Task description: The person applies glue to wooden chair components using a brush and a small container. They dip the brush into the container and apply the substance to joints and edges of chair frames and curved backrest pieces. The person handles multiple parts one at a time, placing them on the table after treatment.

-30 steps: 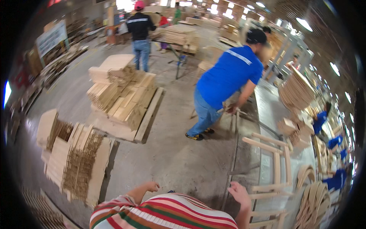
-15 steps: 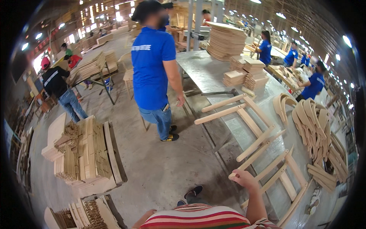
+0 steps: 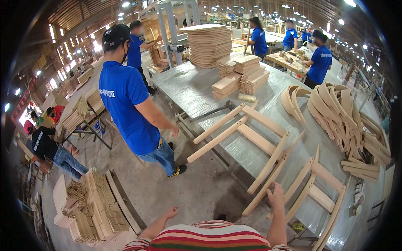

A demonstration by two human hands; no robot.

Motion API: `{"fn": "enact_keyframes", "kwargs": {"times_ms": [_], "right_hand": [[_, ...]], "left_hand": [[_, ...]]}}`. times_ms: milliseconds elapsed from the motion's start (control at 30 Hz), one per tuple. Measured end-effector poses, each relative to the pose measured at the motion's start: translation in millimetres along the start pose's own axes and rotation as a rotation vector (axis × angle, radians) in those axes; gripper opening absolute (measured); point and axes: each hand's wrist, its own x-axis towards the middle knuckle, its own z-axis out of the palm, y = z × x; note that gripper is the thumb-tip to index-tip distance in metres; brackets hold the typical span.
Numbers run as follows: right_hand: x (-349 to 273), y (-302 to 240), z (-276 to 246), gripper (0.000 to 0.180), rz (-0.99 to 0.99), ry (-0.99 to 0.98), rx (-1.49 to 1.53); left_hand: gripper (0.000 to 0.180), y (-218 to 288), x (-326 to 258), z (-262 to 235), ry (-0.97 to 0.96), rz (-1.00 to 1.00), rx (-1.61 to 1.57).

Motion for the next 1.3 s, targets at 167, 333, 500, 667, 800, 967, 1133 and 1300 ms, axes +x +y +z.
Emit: {"fn": "enact_keyframes", "kwargs": {"times_ms": [167, 333, 500, 667, 800, 967, 1133, 1300], "right_hand": [[26, 17, 18, 0.043, 0.197, 0.050, -0.054], [32, 22, 37, 0.043, 0.286, 0.049, -0.220], [42, 9, 27, 0.036, 0.349, -0.027, -0.316], [66, -21, 24, 0.026, 0.428, -0.175, -0.365], [71, -21, 27, 0.028, 0.539, -0.186, -0.351], [66, -14, 40, 0.031, 0.489, -0.046, -0.257], [78, -22, 31, 0.030, 0.690, -0.193, -0.422], [71, -29, 32, 0.031, 0.574, -0.082, -0.430]], "left_hand": [[0.048, 52, 36, -8, -0.024, 0.097, 0.181], [0.049, 86, 59, 9, -0.353, 0.158, 0.460], [0.049, 92, 116, 0, -0.586, 0.274, 0.528], [0.047, 122, 185, -41, -0.511, 0.283, 0.663], [0.044, 151, 236, -74, -0.354, 0.279, 0.527], [0.031, 172, 279, -114, -0.414, 0.859, 0.667], [0.029, 178, 323, -93, -0.559, 0.377, 0.557], [0.030, 219, 361, -75, -0.573, 0.323, 0.635]]}}
